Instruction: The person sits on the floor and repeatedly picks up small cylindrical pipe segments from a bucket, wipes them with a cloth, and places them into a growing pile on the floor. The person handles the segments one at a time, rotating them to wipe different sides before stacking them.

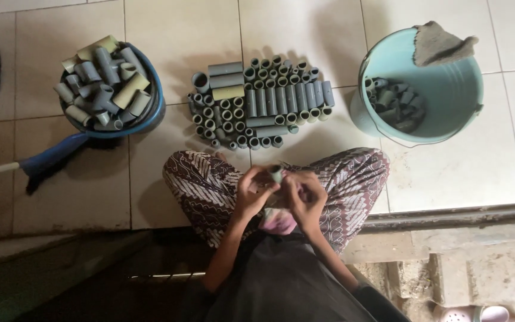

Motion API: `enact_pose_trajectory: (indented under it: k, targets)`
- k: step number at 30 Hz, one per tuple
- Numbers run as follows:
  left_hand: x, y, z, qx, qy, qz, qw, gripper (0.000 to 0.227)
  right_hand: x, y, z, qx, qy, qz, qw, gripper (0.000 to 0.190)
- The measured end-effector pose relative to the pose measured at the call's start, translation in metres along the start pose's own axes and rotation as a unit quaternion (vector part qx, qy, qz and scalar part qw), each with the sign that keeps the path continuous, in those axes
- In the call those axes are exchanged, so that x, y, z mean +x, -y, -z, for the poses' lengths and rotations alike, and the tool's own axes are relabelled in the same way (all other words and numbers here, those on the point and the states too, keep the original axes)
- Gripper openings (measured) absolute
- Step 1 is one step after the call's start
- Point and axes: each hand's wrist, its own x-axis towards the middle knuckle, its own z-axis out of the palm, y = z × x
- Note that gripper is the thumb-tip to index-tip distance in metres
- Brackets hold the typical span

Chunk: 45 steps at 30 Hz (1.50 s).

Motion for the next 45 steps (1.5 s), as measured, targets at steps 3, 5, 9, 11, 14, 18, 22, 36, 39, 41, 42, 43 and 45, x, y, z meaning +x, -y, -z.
enact_pose_trajectory:
  k: [3,5,9,11,14,18,22,36,39,41,42,43,45]
  targets:
    - [-0.009,0.021,0.009,0.007,-0.042,0.030,0.999,0.035,-0.001,0.010,-0.002,-0.016,0.022,-0.006,1.000,0.005]
    - [-0.016,0.007,0.002,-0.006,-0.019,0.030,0.999,0.035,0.005,0.006,0.004,-0.021,0.021,-0.012,0.999,0.003]
    - [-0.020,0.001,-0.008,0.039,-0.031,0.009,0.999,0.037,0.009,0.014,0.002,0.042,0.009,-0.115,0.992,0.004]
    - [-0.019,-0.002,-0.004,0.038,-0.046,0.012,0.998,0.036,0.008,0.014,0.010,0.047,0.040,-0.126,0.990,0.003]
    - [-0.010,0.002,0.005,0.040,-0.066,0.016,0.997,0.036,0.011,0.007,0.022,0.060,0.113,-0.153,0.980,0.004]
    - [-0.005,0.017,0.000,0.032,-0.080,0.037,0.996,0.038,0.020,0.010,0.046,0.062,0.197,-0.190,0.960,0.011]
    - [0.031,-0.001,-0.020,0.001,-0.068,0.022,0.997,0.044,0.031,-0.028,0.068,-0.031,0.122,-0.203,0.971,0.010]
    - [0.305,0.075,-0.094,0.342,0.178,-0.199,0.901,0.044,0.045,-0.173,0.124,-0.233,-0.053,0.000,0.971,0.013]
    - [0.360,0.109,-0.117,0.451,0.224,-0.168,0.848,0.045,0.036,-0.208,0.128,-0.250,-0.048,-0.002,0.967,0.017]
    - [0.394,0.168,-0.127,0.463,0.249,-0.166,0.834,0.045,0.043,-0.196,0.124,-0.254,-0.052,-0.006,0.966,0.019]
    - [0.413,0.196,-0.133,0.478,0.266,-0.165,0.821,0.045,0.049,-0.191,0.120,-0.255,-0.052,-0.005,0.966,0.022]
    - [0.419,0.202,-0.135,0.476,0.274,-0.167,0.819,0.045,0.050,-0.192,0.120,-0.257,-0.058,-0.008,0.965,0.022]
    - [0.429,0.215,-0.138,0.531,0.318,-0.137,0.773,0.040,0.053,-0.193,0.121,-0.264,-0.046,-0.032,0.963,0.015]
